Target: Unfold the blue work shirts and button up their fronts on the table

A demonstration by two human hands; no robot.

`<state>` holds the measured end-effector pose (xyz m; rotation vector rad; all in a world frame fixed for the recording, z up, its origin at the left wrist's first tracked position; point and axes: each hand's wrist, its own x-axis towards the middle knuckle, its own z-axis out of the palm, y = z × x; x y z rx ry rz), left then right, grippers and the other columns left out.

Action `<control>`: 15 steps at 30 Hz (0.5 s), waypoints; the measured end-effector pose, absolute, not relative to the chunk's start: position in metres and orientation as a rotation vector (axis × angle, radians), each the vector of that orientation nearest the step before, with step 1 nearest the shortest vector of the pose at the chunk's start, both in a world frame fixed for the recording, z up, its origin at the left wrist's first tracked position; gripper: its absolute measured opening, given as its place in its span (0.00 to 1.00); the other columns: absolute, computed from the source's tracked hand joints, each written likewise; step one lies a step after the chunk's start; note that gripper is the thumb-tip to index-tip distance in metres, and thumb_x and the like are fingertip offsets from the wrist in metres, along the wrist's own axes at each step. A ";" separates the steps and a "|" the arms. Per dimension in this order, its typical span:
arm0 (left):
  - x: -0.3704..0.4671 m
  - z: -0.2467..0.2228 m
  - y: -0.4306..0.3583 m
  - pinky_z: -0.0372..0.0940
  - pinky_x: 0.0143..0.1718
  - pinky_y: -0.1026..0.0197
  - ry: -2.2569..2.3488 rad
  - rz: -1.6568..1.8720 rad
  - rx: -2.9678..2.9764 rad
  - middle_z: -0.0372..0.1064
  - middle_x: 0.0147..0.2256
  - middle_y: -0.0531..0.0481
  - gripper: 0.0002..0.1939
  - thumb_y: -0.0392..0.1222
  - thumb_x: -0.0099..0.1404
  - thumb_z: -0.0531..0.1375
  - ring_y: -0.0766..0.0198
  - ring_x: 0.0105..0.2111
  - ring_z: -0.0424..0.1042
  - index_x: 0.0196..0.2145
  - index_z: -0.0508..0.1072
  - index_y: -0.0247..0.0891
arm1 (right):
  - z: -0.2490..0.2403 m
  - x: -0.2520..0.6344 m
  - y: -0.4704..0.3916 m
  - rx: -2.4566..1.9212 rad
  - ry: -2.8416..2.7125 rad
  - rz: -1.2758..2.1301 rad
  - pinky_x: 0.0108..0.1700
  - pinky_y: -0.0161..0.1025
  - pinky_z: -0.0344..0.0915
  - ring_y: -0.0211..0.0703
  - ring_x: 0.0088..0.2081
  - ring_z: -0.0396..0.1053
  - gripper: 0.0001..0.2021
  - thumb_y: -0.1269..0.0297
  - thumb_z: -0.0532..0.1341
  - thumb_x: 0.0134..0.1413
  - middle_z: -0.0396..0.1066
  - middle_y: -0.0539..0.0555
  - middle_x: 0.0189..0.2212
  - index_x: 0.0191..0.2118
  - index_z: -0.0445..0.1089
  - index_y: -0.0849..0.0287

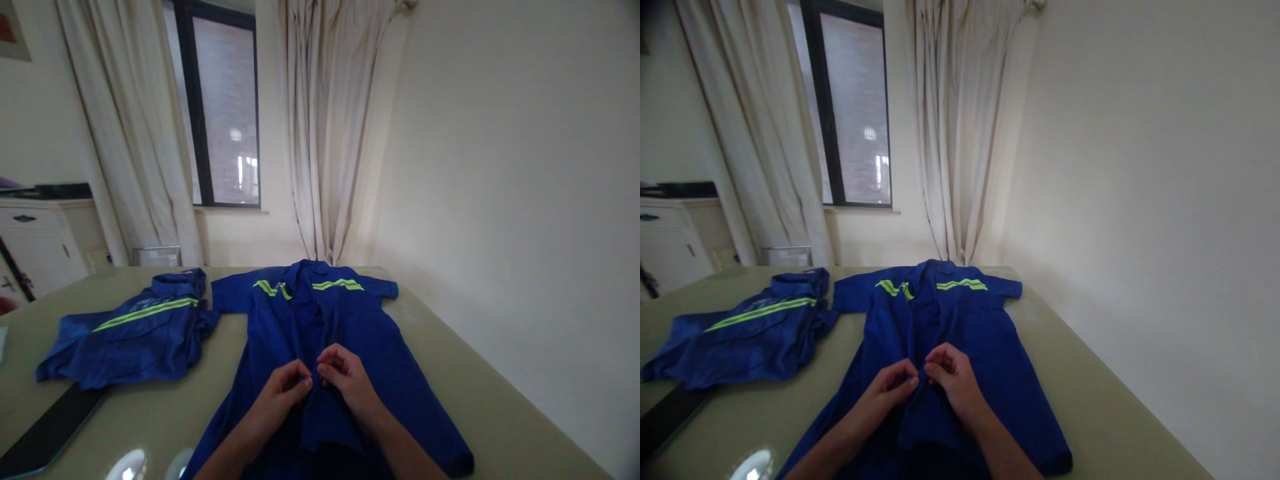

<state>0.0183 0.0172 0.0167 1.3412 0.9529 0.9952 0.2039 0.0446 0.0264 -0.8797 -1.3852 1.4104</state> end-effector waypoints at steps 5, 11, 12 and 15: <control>0.019 0.026 0.016 0.56 0.32 0.65 0.994 0.984 1.341 0.63 0.27 0.58 0.19 0.58 0.61 0.65 0.67 0.28 0.62 0.33 0.72 0.38 | 0.027 0.204 0.043 -0.881 -1.420 1.399 0.38 0.38 0.65 0.40 0.31 0.68 0.14 0.53 0.72 0.50 0.72 0.48 0.29 0.37 0.75 0.56; 0.022 0.022 0.014 0.53 0.29 0.65 1.079 0.966 1.528 0.61 0.25 0.58 0.20 0.60 0.64 0.63 0.67 0.26 0.59 0.34 0.72 0.37 | 0.029 0.204 0.042 -0.874 -1.470 1.365 0.36 0.37 0.62 0.39 0.30 0.67 0.13 0.55 0.71 0.51 0.70 0.47 0.27 0.37 0.73 0.57; 0.022 0.020 0.014 0.53 0.28 0.65 1.085 0.969 1.559 0.61 0.25 0.58 0.19 0.58 0.64 0.63 0.68 0.26 0.59 0.34 0.72 0.37 | 0.028 0.204 0.042 -0.867 -1.474 1.372 0.35 0.37 0.62 0.39 0.30 0.66 0.13 0.55 0.71 0.51 0.69 0.47 0.27 0.37 0.73 0.57; 0.021 0.015 0.014 0.52 0.28 0.65 1.074 0.984 1.611 0.59 0.25 0.59 0.16 0.53 0.66 0.62 0.68 0.26 0.57 0.34 0.72 0.36 | 0.022 0.204 0.041 -0.835 -1.467 1.424 0.33 0.36 0.60 0.37 0.27 0.64 0.13 0.55 0.70 0.52 0.68 0.46 0.25 0.38 0.73 0.57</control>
